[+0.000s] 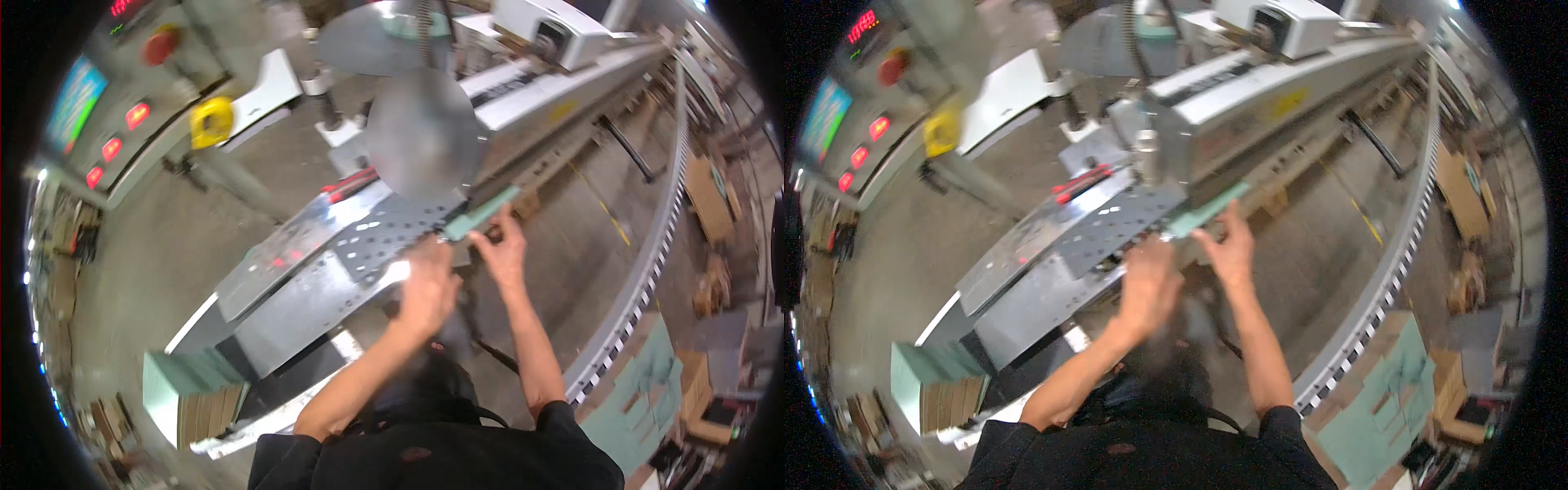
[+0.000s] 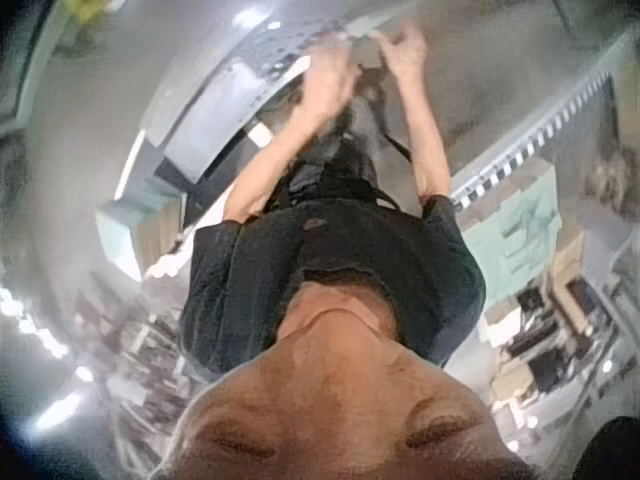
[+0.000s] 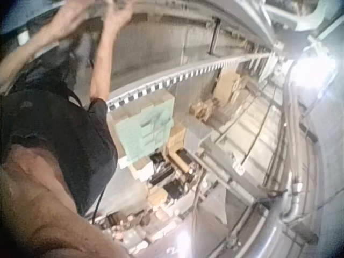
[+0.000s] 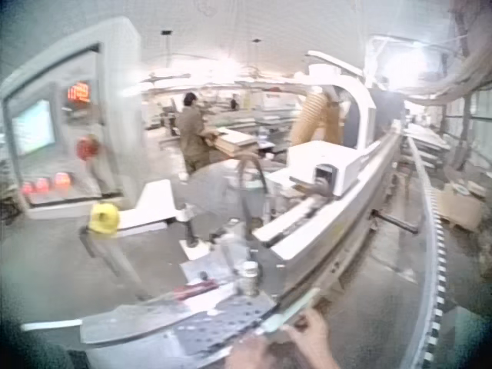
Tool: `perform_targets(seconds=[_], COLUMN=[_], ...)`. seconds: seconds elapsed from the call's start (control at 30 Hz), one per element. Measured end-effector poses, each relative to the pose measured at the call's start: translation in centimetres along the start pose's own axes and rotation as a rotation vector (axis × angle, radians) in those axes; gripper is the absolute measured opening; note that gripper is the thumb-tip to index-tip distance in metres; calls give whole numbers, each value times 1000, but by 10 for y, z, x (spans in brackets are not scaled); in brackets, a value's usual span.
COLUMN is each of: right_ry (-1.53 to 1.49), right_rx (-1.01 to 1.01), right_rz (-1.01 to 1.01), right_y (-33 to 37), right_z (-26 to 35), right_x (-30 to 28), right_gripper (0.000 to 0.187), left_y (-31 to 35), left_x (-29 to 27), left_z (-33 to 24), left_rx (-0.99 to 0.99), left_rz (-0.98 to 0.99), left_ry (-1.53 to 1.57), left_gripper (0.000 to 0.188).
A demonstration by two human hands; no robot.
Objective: The person repeatedly places light green rectangular wood panels onto a conveyor belt feeding a sanding machine, then retrieves them after processing. The person stacks the finished panels on a nearby table and occasionally picks up new panels from a stack on the floor.
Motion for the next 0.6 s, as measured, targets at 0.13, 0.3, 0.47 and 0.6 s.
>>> perform_targets(seconds=[0.13, 0.3, 0.47, 0.6], right_ry=[-282, -151, -188, -161], right_rx=[120, -1, -15, -63], right_rz=[-20, 118, 341, 504], right_y=[21, 114, 173, 190], right_z=[4, 5, 64, 126], right_x=[14, 71, 144, 181], right_gripper=[56, 50, 43, 40], left_y=[106, 245, 394, 451], left_x=[-82, -276, -417, -432], left_z=[-25, 25, 85, 125], left_rx=[195, -216, -736, -904], left_rz=[90, -118, 22, 203], left_ry=[305, -98, -369, -294], left_gripper=[53, 65, 103, 122])
Point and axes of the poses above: each hand's wrist, its own y-axis away from the middle knuckle, its own x-axis out of the palm, z = x × y, the point moved 4 cm from there along -y, towards the middle knuckle, and after that the axes turned 14 degrees about z, right-handed, at the moved point
